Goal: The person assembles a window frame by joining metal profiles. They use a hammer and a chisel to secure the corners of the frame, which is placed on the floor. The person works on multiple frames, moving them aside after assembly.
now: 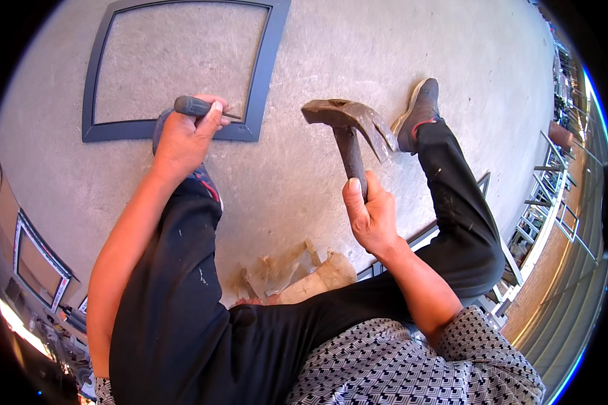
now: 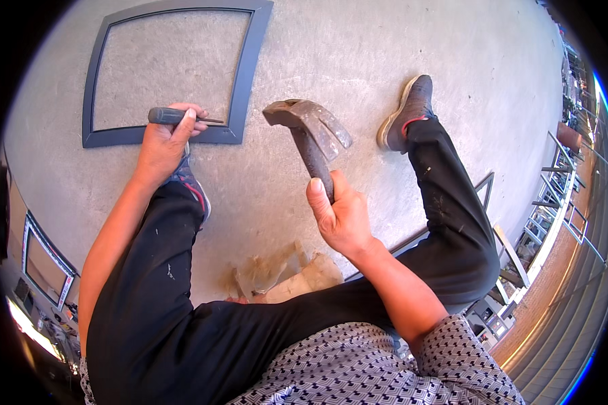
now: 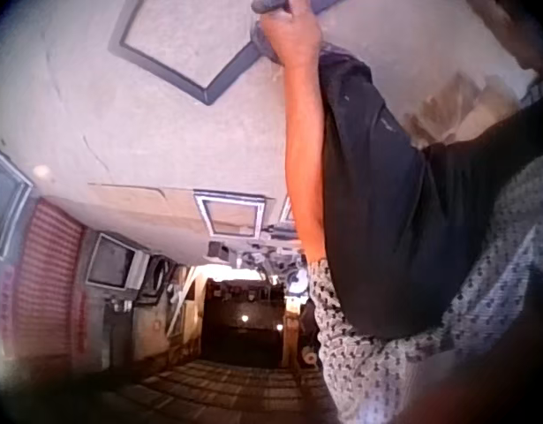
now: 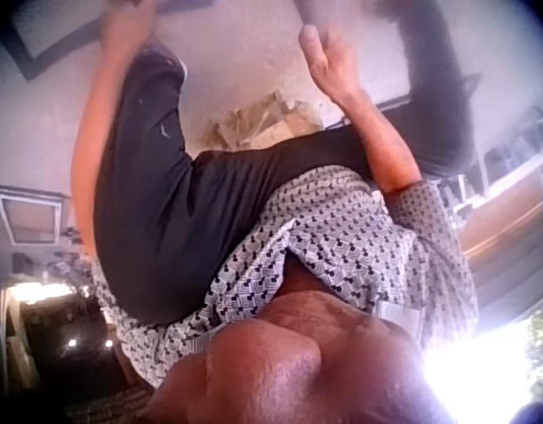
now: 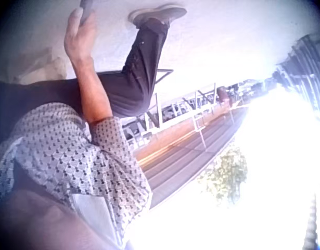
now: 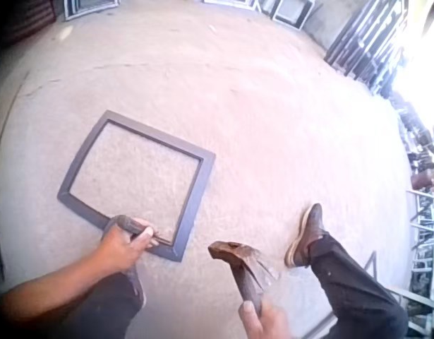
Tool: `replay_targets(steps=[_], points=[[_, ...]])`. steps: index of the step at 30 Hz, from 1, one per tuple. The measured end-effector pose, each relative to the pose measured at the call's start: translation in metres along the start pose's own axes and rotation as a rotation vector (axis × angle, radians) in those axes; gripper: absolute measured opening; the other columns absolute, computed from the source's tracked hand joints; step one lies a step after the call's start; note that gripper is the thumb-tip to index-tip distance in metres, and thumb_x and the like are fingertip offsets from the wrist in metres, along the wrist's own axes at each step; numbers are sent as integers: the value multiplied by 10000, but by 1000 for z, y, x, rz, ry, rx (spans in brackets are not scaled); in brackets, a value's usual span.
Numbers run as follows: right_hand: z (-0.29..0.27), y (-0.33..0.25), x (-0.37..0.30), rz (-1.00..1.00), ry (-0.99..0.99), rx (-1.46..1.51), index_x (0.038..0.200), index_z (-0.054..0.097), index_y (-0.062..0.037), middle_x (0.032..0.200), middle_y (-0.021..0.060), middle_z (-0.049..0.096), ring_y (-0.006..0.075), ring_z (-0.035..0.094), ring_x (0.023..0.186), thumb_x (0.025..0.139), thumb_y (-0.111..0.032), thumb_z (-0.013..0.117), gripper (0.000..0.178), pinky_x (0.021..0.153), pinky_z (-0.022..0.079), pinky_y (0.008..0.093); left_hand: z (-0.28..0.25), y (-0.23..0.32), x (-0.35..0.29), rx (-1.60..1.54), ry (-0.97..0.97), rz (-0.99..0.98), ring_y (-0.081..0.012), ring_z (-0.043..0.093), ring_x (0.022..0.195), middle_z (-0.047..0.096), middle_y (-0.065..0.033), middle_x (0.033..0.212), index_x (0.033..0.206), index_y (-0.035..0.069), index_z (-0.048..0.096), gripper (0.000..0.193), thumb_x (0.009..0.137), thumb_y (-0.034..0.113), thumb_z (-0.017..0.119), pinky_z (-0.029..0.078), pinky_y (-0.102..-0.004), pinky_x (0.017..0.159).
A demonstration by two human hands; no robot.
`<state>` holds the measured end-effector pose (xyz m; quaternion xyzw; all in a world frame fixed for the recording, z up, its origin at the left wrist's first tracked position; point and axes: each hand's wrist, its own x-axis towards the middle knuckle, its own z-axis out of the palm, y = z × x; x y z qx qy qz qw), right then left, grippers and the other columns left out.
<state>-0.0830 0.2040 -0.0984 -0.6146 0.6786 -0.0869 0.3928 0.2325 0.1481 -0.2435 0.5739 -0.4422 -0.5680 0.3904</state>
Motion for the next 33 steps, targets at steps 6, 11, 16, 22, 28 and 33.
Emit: replay_targets(steps=[6, 11, 16, 22, 28, 33], points=[[8, 15, -3, 107, -12, 47, 944, 583, -37, 637, 89, 584, 168, 588, 589, 1070, -499, 593, 479, 580, 494, 369, 6, 6, 5, 29, -84, -24, -146, 710, 961, 730, -75, 1122, 1165, 19, 690, 269, 1100, 261, 592, 577, -303, 875], [10, 16, -2, 70, -13, 60, 935, 584, -35, 634, 83, 573, 159, 574, 588, 1071, -494, 596, 479, 580, 492, 368, 10, 6, 7, 82, -130, -40, -140, 701, 972, 723, -70, 1115, 1174, 27, 687, 285, 1101, 285, 591, 572, -303, 878], [10, 11, -1, 69, -27, 48, 937, 590, -35, 634, 86, 575, 165, 572, 587, 1073, -480, 598, 465, 582, 493, 372, 13, 4, 8, 101, -155, -72, -143, 696, 968, 711, -65, 1082, 1175, 34, 680, 296, 1102, 306, 589, 557, -302, 882], [11, 13, -1, 67, -39, 51, 937, 592, -35, 634, 99, 573, 183, 574, 576, 1075, -469, 599, 455, 577, 492, 377, 15, 5, 10, 138, -176, -66, -146, 694, 983, 705, -67, 1069, 1181, 31, 673, 322, 1102, 330, 586, 548, -307, 901], [11, 15, 0, 56, -40, 54, 937, 593, -34, 634, 112, 577, 201, 587, 570, 1074, -471, 598, 459, 578, 495, 383, 16, 9, 10, 158, -187, -75, -157, 697, 997, 705, -71, 1068, 1185, 28, 673, 341, 1102, 346, 582, 549, -319, 909], [10, 13, 1, 77, -49, 44, 937, 597, -36, 632, 116, 582, 217, 608, 569, 1075, -468, 598, 454, 580, 502, 388, 16, 16, 9, 200, -208, -93, -169, 703, 993, 706, -72, 1059, 1180, 31, 676, 339, 1099, 349, 589, 547, -328, 908]])
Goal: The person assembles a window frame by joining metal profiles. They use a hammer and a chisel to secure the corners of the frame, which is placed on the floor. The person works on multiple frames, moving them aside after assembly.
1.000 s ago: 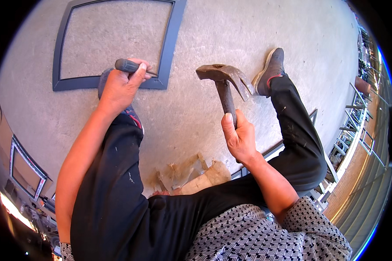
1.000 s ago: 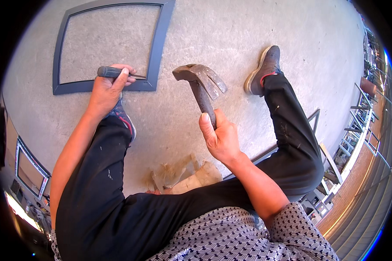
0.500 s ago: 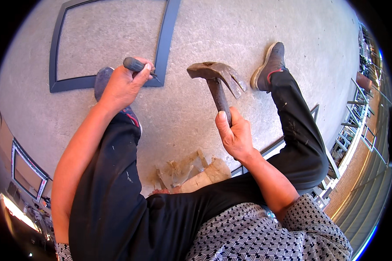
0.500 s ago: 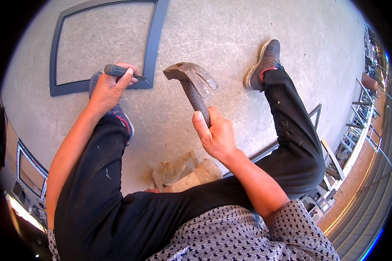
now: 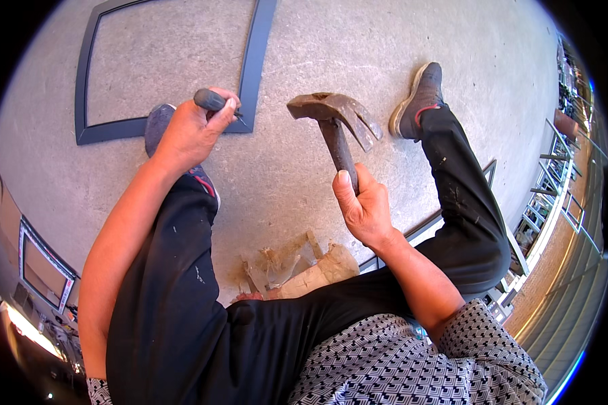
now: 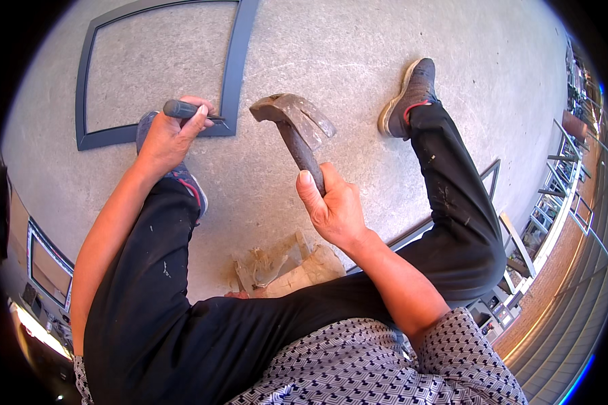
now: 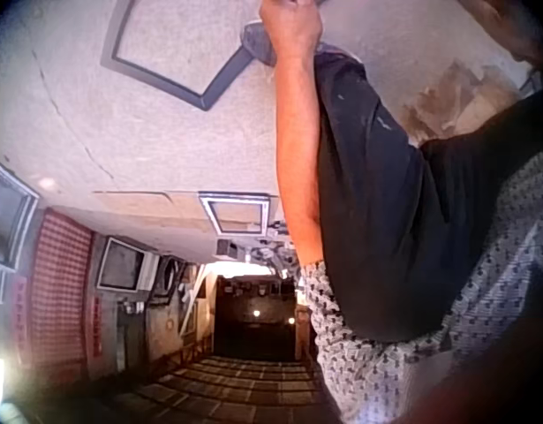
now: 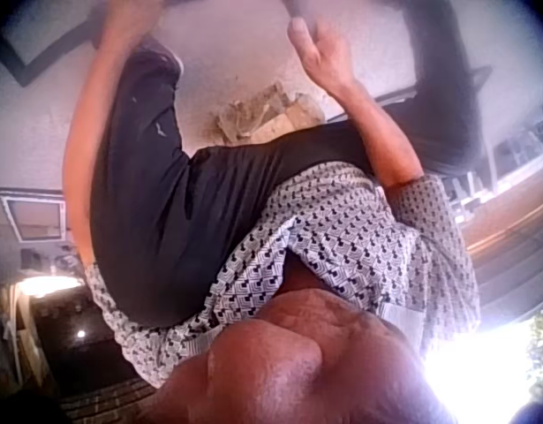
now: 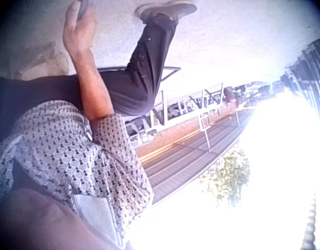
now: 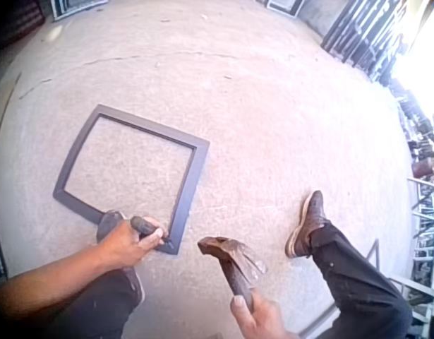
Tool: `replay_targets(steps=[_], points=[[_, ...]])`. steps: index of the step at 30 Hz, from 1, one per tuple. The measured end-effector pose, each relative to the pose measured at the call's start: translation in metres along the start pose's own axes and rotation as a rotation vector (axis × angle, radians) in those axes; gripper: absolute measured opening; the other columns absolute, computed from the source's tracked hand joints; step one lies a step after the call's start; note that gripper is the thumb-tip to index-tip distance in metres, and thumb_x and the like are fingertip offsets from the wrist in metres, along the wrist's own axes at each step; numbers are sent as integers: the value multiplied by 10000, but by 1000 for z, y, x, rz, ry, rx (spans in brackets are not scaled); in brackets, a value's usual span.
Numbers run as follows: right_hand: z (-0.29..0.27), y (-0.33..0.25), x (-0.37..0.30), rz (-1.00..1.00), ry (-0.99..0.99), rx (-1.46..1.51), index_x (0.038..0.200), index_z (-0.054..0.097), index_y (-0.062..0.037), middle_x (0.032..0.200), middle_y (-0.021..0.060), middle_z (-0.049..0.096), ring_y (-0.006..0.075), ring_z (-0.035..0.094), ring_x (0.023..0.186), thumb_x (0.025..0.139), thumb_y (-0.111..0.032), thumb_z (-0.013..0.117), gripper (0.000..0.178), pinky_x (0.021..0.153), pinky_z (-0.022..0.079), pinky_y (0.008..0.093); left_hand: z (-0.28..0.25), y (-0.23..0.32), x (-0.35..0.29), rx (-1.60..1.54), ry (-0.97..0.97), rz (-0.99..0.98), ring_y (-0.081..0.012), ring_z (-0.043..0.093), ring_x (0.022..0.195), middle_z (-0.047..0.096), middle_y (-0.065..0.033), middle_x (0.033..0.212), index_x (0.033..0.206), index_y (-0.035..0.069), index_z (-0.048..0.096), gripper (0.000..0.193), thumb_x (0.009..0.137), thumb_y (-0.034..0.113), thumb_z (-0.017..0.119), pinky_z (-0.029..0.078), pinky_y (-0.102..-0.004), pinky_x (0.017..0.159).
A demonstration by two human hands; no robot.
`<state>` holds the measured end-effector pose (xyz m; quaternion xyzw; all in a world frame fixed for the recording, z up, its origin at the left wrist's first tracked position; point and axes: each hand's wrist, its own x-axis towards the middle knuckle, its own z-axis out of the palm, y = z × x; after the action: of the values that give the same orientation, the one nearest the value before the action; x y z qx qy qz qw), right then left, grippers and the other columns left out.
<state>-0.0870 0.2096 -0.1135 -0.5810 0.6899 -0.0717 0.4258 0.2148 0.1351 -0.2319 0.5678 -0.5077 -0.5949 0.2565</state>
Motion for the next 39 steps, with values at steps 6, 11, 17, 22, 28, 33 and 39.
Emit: replay_targets(steps=[6, 11, 17, 22, 28, 33, 39], points=[[-1, -1, 1, -21, 6, 14, 948, 604, -37, 636, 106, 584, 199, 604, 573, 1076, -461, 600, 443, 579, 501, 380, 2, 1, 1, -5, -6, 10, -167, 708, 989, 708, -63, 1036, 1167, 32, 678, 310, 1093, 324, 603, 547, -326, 898], [-3, -7, 1, -36, 3, 39, 946, 601, -39, 638, 88, 580, 181, 594, 575, 1076, -445, 607, 426, 577, 497, 366, 3, 8, 1, 118, -37, 14, -156, 683, 894, 708, -56, 964, 1151, 67, 677, 245, 1087, 294, 613, 541, -326, 827], [-21, -46, -4, -284, 48, 25, 904, 551, -36, 661, 4, 520, 95, 479, 590, 1114, -358, 525, 385, 540, 410, 295, 11, 13, 4, 297, -108, 250, -235, 603, 738, 638, -110, 833, 1067, 72, 636, 163, 1058, 235, 630, 513, -369, 720], [-39, -59, -10, -650, 50, 10, 912, 561, -16, 667, 24, 552, 107, 521, 572, 1114, -337, 486, 386, 516, 411, 297, 13, 17, 5, 290, -119, 314, -285, 606, 738, 632, -134, 832, 1042, 55, 615, 134, 1027, 184, 647, 512, -394, 723], [-12, -42, -4, -266, -50, -169, 1058, 566, -18, 730, 256, 632, 495, 651, 653, 1042, -344, 647, 336, 592, 520, 508, 19, 18, -1, 308, -79, 424, -398, 635, 789, 646, -187, 841, 996, 67, 594, 106, 962, 149, 653, 514, -447, 725], [-25, -51, -4, -169, 20, -59, 1056, 590, -40, 650, 149, 622, 332, 675, 569, 1068, -394, 624, 356, 568, 515, 420, 4, 24, 7, 250, -51, -2, -218, 681, 871, 697, -86, 918, 1102, 57, 672, 206, 1072, 251, 611, 541, -348, 823], [-25, -27, 4, -157, 70, -27, 1016, 595, -31, 629, 98, 584, 193, 622, 557, 1077, -434, 607, 408, 563, 498, 370, -5, -4, 7, -73, 137, 59, -111, 660, 908, 698, -42, 975, 1108, 29, 686, 286, 1103, 296, 582, 540, -293, 853]])
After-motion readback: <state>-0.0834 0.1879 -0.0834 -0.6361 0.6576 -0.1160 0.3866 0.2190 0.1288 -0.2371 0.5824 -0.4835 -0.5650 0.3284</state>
